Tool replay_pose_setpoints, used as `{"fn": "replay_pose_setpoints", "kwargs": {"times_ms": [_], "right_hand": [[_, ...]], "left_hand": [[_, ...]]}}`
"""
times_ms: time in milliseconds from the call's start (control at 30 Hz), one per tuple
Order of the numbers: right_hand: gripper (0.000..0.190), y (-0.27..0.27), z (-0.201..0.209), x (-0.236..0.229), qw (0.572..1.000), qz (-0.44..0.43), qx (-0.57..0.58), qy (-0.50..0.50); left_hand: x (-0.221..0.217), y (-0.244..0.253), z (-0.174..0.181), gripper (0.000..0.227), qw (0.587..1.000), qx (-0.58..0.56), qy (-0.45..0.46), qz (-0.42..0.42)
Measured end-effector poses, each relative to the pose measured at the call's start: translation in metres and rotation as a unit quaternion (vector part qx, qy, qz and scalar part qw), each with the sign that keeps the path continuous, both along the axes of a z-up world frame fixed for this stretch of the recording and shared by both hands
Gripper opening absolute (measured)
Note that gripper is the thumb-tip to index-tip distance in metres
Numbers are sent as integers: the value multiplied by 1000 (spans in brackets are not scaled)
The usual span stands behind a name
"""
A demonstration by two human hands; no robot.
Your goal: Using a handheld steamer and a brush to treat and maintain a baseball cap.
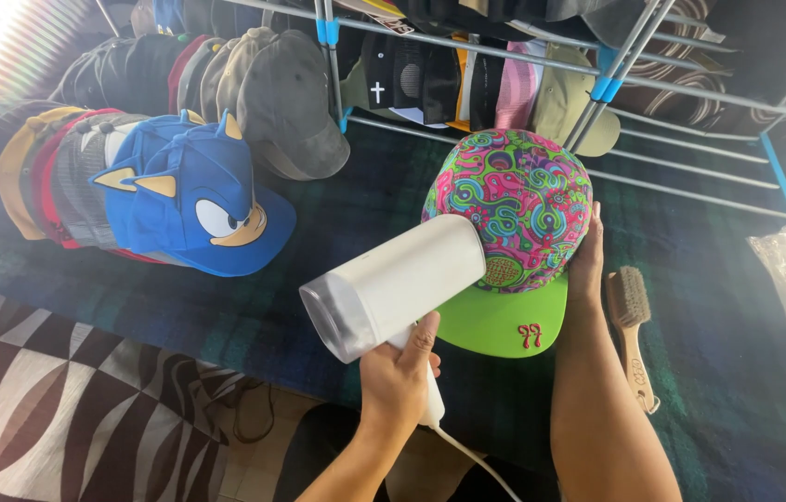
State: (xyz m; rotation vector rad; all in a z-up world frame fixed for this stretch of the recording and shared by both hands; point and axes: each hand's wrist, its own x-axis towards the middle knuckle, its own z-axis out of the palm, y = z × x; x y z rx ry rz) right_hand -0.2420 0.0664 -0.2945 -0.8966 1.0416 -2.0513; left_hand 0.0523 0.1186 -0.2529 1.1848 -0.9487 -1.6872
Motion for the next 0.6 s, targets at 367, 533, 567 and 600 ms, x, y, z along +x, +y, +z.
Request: {"fn": "replay_pose_setpoints", "kwargs": {"times_ms": [367,533,567,600], "right_hand": [[66,14,53,70,994,-98,14,40],[68,17,67,84,993,-110,13,43],[68,17,66,81,993,-112,13,43],[67,16,66,79,993,-109,17,39]], "left_hand": [[19,-41,61,45,994,-45,-96,37],[23,-95,45,58,996,-26,-89,-12],[27,-105,50,58,996,-27,-89,-15],[30,-116,55,58,995,-30,-88,-41]]}}
